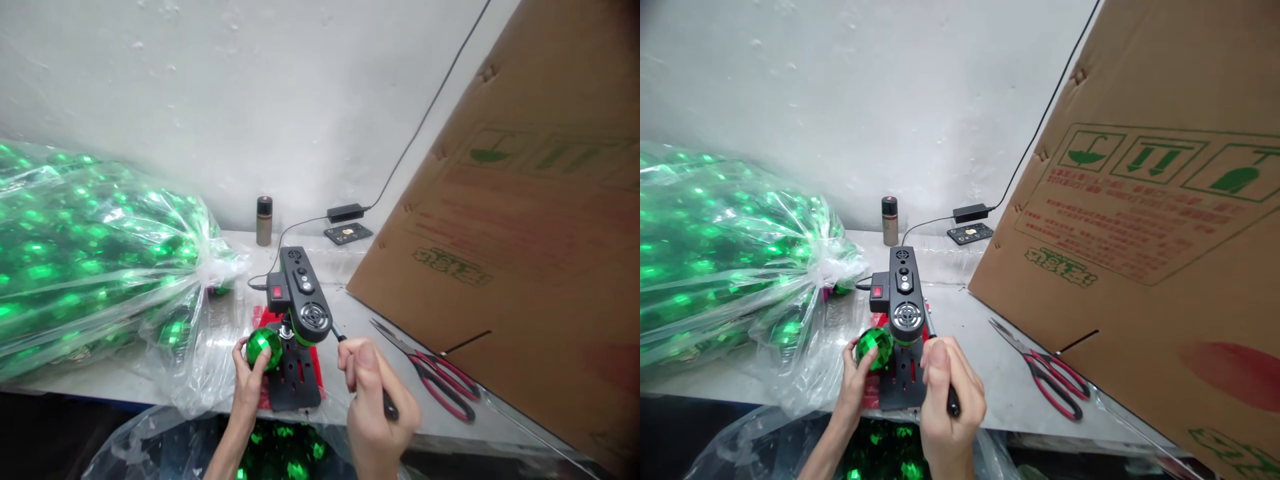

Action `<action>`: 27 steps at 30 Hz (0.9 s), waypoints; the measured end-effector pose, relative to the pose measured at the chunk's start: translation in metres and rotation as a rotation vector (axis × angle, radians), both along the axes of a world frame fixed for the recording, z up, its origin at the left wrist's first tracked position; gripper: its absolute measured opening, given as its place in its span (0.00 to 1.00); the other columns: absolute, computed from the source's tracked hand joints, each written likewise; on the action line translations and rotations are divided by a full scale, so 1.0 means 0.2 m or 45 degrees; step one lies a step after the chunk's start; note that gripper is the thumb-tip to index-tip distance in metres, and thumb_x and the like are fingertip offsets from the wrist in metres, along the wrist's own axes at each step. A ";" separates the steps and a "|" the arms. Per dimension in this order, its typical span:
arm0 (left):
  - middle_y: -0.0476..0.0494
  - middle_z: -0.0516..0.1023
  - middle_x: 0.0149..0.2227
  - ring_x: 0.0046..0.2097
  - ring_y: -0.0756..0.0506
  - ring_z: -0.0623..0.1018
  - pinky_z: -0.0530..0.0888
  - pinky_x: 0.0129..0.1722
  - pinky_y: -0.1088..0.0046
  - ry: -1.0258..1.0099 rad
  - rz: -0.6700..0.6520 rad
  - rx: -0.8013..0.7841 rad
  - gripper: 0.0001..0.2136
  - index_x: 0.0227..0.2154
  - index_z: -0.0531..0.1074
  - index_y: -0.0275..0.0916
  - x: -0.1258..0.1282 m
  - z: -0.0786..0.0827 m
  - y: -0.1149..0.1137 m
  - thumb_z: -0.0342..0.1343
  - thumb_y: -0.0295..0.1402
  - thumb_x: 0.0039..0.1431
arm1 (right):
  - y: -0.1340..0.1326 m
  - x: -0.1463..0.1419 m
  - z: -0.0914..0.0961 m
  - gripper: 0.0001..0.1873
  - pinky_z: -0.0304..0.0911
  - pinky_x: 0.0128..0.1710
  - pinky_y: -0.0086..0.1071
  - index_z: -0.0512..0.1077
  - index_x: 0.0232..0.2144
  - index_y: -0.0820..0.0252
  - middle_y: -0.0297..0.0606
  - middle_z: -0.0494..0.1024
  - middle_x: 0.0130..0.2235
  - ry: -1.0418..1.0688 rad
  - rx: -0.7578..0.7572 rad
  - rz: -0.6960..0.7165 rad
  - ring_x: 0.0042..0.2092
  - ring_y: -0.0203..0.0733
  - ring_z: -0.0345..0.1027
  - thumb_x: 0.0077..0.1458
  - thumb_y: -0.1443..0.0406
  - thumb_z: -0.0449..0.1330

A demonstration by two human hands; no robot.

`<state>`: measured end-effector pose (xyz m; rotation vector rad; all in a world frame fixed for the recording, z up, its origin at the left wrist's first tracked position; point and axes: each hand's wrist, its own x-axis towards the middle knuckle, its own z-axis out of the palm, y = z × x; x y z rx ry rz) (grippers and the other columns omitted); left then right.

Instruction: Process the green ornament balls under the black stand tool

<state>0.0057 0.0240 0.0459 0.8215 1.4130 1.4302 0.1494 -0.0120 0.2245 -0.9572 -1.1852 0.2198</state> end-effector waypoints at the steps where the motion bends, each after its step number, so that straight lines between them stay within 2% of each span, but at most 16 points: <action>1: 0.37 0.85 0.50 0.50 0.35 0.87 0.84 0.54 0.53 0.086 -0.020 0.013 0.37 0.64 0.63 0.41 0.02 -0.02 -0.01 0.66 0.59 0.62 | 0.00 0.00 -0.01 0.25 0.57 0.27 0.29 0.64 0.24 0.56 0.29 0.66 0.24 -0.004 -0.005 0.009 0.26 0.33 0.63 0.79 0.64 0.55; 4: 0.30 0.80 0.63 0.64 0.30 0.82 0.76 0.67 0.46 0.255 -0.086 0.077 0.42 0.71 0.58 0.40 0.06 -0.05 -0.04 0.66 0.57 0.63 | -0.01 0.01 -0.03 0.23 0.57 0.27 0.31 0.65 0.26 0.56 0.30 0.67 0.25 -0.018 -0.020 0.023 0.27 0.34 0.63 0.79 0.64 0.54; 7: 0.26 0.72 0.71 0.73 0.26 0.72 0.68 0.73 0.40 0.457 -0.122 0.143 0.40 0.70 0.62 0.40 0.09 -0.07 -0.06 0.66 0.54 0.62 | -0.01 0.02 -0.04 0.21 0.56 0.27 0.32 0.68 0.27 0.56 0.31 0.68 0.26 -0.035 -0.006 0.027 0.27 0.35 0.63 0.78 0.66 0.54; 10: 0.26 0.73 0.70 0.71 0.25 0.73 0.68 0.72 0.36 0.597 -0.152 0.193 0.38 0.69 0.65 0.41 0.11 -0.10 -0.08 0.68 0.50 0.60 | -0.02 0.02 -0.06 0.20 0.57 0.27 0.32 0.66 0.28 0.56 0.31 0.68 0.26 -0.047 0.021 0.036 0.27 0.35 0.64 0.78 0.68 0.54; 15: 0.27 0.73 0.68 0.70 0.26 0.75 0.71 0.71 0.34 0.675 -0.182 0.274 0.37 0.68 0.64 0.42 0.12 -0.14 -0.10 0.69 0.44 0.58 | -0.02 0.02 -0.08 0.18 0.58 0.27 0.31 0.68 0.30 0.56 0.32 0.71 0.28 -0.066 0.041 0.046 0.28 0.35 0.66 0.77 0.70 0.54; 22: 0.27 0.73 0.68 0.71 0.26 0.74 0.73 0.70 0.35 0.737 -0.185 0.429 0.32 0.65 0.67 0.41 0.16 -0.13 -0.11 0.68 0.39 0.60 | -0.04 0.03 -0.11 0.17 0.59 0.27 0.31 0.68 0.31 0.56 0.32 0.71 0.28 -0.064 0.022 0.065 0.28 0.35 0.66 0.76 0.72 0.54; 24: 0.27 0.73 0.68 0.71 0.25 0.74 0.72 0.70 0.34 0.722 -0.194 0.414 0.32 0.64 0.67 0.41 0.17 -0.13 -0.11 0.68 0.40 0.59 | -0.04 0.03 -0.11 0.16 0.59 0.28 0.30 0.68 0.32 0.56 0.32 0.71 0.29 -0.064 0.016 0.068 0.28 0.34 0.66 0.76 0.72 0.54; 27: 0.26 0.72 0.68 0.71 0.24 0.74 0.71 0.71 0.33 0.654 -0.173 0.290 0.35 0.65 0.65 0.40 0.17 -0.12 -0.11 0.69 0.41 0.56 | -0.05 0.03 -0.11 0.16 0.59 0.28 0.29 0.67 0.32 0.56 0.31 0.71 0.29 -0.069 0.020 0.065 0.29 0.33 0.67 0.76 0.73 0.53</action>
